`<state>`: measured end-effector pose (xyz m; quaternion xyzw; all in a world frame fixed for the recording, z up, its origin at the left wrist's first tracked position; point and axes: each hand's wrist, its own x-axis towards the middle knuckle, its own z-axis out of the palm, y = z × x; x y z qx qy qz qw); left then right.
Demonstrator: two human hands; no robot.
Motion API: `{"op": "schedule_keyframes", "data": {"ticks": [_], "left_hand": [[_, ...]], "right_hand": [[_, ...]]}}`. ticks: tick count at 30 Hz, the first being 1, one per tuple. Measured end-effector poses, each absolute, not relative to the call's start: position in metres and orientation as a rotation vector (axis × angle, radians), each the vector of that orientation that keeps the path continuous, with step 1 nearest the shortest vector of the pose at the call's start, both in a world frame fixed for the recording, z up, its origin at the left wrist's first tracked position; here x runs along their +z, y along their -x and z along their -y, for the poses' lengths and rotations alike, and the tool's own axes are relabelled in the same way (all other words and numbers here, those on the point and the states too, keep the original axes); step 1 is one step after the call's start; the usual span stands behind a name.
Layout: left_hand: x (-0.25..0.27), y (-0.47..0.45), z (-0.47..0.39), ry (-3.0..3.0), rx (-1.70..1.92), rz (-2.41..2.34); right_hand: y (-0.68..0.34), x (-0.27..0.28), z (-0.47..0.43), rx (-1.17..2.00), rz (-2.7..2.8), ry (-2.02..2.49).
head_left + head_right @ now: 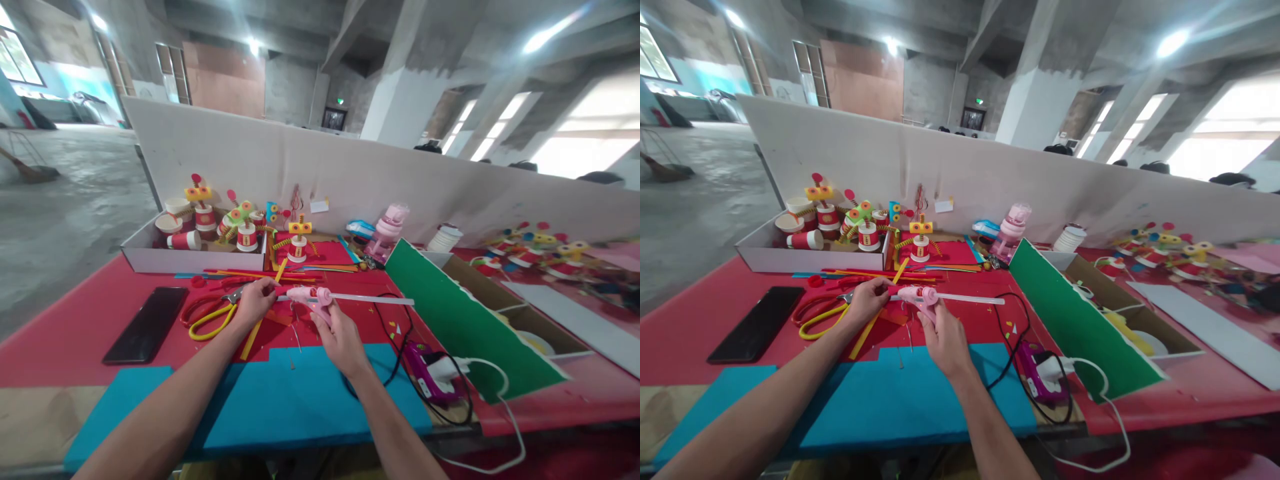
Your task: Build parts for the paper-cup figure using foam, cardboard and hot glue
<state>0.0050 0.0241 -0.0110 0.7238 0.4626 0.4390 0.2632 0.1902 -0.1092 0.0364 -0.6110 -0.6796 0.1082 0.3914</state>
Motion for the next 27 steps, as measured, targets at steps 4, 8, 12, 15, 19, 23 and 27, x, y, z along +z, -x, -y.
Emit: {"op": "schedule_keyframes", "data": {"ticks": [4, 8, 12, 15, 19, 23, 27], "left_hand": [[-0.013, -0.005, -0.026, -1.951, 1.185, -1.240], [-0.015, -0.004, -0.027, -1.955, 1.181, -1.236], [-0.016, -0.004, -0.027, -1.958, 1.178, -1.236], [-0.015, -0.004, -0.027, -1.964, 1.178, -1.238], [-0.012, -0.004, -0.026, -1.968, 1.184, -1.255], [-0.010, -0.004, -0.025, -1.969, 1.191, -1.269], [-0.010, -0.004, -0.025, -1.974, 1.188, -1.270]], "right_hand": [[-0.191, 0.037, 0.110, 0.290, 1.719, 1.548], [-0.192, 0.037, 0.110, 0.284, 1.719, 1.563], [-0.194, 0.036, 0.109, 0.278, 1.717, 1.576], [-0.195, 0.035, 0.109, 0.273, 1.711, 1.568], [-0.198, 0.034, 0.108, 0.272, 1.700, 1.578], [-0.199, 0.034, 0.109, 0.274, 1.697, 1.581], [-0.201, 0.035, 0.110, 0.280, 1.694, 1.573]]}}
